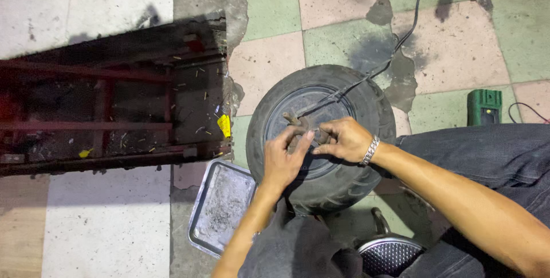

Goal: The person uses a metal tool to remove and reinsert small metal pins into a tire rim. They repeatedly pick up pins from a tray, insert them into holes on the rim, and adjust them with the tool. The tire is held between the legs while working.

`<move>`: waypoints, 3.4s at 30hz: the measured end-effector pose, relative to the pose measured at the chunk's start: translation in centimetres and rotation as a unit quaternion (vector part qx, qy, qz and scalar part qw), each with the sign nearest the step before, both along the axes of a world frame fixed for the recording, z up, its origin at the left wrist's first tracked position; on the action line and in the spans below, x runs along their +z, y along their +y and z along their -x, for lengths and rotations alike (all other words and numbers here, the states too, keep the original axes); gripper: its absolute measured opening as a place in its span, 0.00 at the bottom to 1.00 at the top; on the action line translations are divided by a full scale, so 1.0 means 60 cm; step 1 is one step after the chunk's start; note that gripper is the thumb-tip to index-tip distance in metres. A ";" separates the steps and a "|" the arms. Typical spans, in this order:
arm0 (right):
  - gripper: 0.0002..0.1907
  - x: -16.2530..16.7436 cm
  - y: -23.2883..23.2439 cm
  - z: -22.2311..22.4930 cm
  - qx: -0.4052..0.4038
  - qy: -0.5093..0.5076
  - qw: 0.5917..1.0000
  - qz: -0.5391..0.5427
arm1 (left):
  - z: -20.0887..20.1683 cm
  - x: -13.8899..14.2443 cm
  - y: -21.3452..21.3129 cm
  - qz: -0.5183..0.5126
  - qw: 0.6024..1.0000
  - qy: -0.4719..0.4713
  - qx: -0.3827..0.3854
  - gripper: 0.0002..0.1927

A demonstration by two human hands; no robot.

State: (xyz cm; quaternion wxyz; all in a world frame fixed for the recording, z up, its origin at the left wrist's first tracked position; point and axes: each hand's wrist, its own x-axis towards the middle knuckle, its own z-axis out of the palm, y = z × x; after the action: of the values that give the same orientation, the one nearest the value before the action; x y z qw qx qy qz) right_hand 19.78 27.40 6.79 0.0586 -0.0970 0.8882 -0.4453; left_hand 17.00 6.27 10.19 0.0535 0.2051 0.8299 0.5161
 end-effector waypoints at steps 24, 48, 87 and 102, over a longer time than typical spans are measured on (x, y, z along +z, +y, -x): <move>0.09 -0.003 0.010 0.013 -0.032 -0.018 0.983 0.182 | -0.005 -0.026 0.055 -0.294 0.894 -0.306 0.141 0.13; 0.11 -0.170 -0.011 0.087 -0.063 0.042 0.984 0.160 | -0.031 -0.103 0.089 -0.120 0.938 0.172 0.277 0.13; 0.09 -0.196 -0.002 0.098 -0.106 -0.026 0.990 0.086 | 0.062 -0.034 0.049 -0.088 0.971 -0.209 0.070 0.17; 0.07 -0.141 -0.021 0.085 -0.099 -0.036 0.980 0.170 | 0.049 -0.103 0.038 -0.370 0.890 -0.227 0.140 0.15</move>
State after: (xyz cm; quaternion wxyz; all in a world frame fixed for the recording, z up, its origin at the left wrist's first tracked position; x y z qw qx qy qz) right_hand 14.68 26.13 -1.66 0.0288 -0.0013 0.8019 -0.5967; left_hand 14.08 8.56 4.03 0.0880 -0.0311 0.5637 0.8207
